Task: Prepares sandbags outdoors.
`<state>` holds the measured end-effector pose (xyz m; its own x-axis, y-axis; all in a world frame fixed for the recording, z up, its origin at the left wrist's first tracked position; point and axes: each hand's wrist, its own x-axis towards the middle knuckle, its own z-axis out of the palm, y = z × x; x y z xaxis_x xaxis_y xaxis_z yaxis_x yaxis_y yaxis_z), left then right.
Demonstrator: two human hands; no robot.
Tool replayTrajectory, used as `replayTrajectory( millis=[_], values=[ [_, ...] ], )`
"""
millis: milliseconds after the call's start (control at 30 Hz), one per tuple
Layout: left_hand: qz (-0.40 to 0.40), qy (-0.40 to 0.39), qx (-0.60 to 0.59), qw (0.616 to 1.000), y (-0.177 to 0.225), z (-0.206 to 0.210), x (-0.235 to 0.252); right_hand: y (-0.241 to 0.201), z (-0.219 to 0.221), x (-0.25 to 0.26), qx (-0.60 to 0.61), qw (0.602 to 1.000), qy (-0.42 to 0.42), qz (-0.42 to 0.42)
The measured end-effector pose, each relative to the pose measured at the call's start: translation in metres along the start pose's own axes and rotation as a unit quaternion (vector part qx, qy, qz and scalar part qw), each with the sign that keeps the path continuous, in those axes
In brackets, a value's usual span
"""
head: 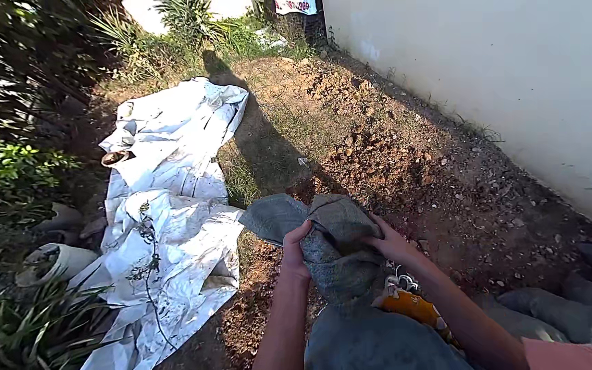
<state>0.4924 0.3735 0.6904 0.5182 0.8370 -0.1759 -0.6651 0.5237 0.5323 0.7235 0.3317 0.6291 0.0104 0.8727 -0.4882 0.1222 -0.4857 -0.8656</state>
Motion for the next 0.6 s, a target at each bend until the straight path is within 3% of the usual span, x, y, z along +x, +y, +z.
replayTrajectory(
  millis=[67,133,200,267,300,333,433,500,600],
  values=[
    [-0.062,0.043,0.101,0.992,0.0,-0.002,-0.002,-0.006,0.006,0.006,0.17,0.982,0.018,0.079],
    [-0.11,0.064,0.285,0.95,0.009,-0.01,-0.003,-0.011,0.004,0.004,0.252,0.956,0.004,0.148],
    [-0.101,0.087,0.429,0.894,0.025,-0.022,0.001,-0.007,-0.009,0.0,0.211,0.961,-0.02,0.176],
    [-0.057,0.157,0.565,0.808,0.037,-0.038,0.009,-0.003,-0.028,-0.014,0.18,0.967,-0.077,0.165],
    [-0.044,0.179,0.615,0.767,0.037,-0.047,0.014,-0.002,-0.035,-0.026,0.232,0.958,-0.096,0.14],
    [-0.043,0.176,0.636,0.75,0.033,-0.053,0.017,-0.004,-0.038,-0.039,0.328,0.935,-0.095,0.091],
    [-0.126,0.081,0.633,0.759,0.006,-0.055,0.025,-0.022,-0.029,-0.057,0.511,0.847,-0.067,-0.126],
    [-0.11,0.064,0.668,0.733,-0.014,-0.059,0.026,-0.02,-0.03,-0.052,0.467,0.866,-0.044,-0.173],
    [0.096,0.11,0.721,0.677,-0.038,-0.061,0.021,-0.018,-0.054,-0.043,0.253,0.955,-0.092,-0.123]
  ],
)
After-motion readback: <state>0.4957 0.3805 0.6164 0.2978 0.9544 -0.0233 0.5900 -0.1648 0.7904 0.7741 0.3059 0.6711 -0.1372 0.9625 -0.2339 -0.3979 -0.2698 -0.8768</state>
